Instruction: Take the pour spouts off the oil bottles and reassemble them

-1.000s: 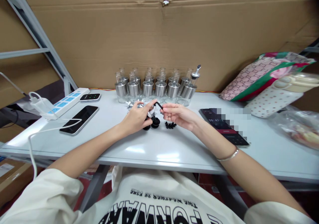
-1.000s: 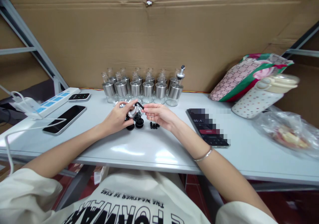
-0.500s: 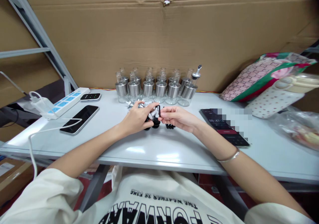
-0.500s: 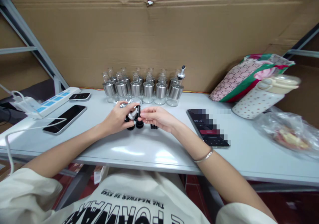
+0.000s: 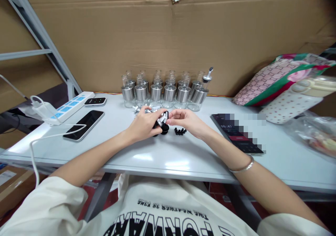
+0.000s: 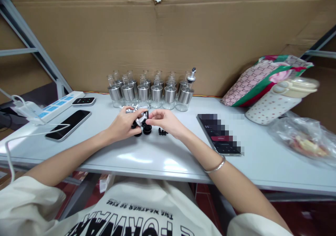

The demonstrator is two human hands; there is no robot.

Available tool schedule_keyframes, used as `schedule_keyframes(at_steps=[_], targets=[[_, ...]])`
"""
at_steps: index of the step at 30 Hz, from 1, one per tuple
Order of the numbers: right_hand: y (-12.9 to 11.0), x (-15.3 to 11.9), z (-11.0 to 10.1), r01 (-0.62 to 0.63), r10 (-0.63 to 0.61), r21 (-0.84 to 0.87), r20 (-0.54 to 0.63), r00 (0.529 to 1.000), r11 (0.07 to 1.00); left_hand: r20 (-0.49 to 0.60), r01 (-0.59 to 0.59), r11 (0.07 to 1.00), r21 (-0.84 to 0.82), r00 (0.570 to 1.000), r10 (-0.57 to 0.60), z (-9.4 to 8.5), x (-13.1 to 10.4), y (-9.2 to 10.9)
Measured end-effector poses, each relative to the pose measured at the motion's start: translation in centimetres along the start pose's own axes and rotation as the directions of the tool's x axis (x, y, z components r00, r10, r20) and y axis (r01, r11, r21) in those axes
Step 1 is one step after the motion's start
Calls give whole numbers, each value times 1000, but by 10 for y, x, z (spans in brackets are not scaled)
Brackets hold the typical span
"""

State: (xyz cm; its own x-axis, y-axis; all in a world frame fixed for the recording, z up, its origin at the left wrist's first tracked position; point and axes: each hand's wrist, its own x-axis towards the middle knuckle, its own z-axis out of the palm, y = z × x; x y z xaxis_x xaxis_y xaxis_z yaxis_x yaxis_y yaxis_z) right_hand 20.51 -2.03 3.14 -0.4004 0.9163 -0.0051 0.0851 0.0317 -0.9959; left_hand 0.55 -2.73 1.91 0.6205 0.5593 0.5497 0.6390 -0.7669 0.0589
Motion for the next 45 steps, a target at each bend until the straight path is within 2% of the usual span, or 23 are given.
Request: schedule_keyframes(at_steps=[6,13,20,25,36,41,45], targets=[[1,1,-1,-9,9,47,12,1000,999,1,-26,1000,-4,1000,26,-1,0,2],[-4,-1,-4,50,-52,21,122,991,999,-1,-6,1000,-25,1000,6,-3,0,2],[0,2,-5,83,-92,75,135,987,994,0,14,987,-159,1000,-14,1,0,-1],[6,4,-7,53,-78,159,154,985,986,17,15,966,-257,1000,-11,3,-1,2],[6,1,-6,90,-141,202,250,958,975,-61,-7,940,-340,998,-15,3,-4,6],[5,0,-5,119,-173,206,268,948,971,-135,-53,932,-359,991,4,4,-4,6],[6,-1,-4,131,-187,211,274,943,969,-112,-38,917,-396,994,-7,4,-5,7]])
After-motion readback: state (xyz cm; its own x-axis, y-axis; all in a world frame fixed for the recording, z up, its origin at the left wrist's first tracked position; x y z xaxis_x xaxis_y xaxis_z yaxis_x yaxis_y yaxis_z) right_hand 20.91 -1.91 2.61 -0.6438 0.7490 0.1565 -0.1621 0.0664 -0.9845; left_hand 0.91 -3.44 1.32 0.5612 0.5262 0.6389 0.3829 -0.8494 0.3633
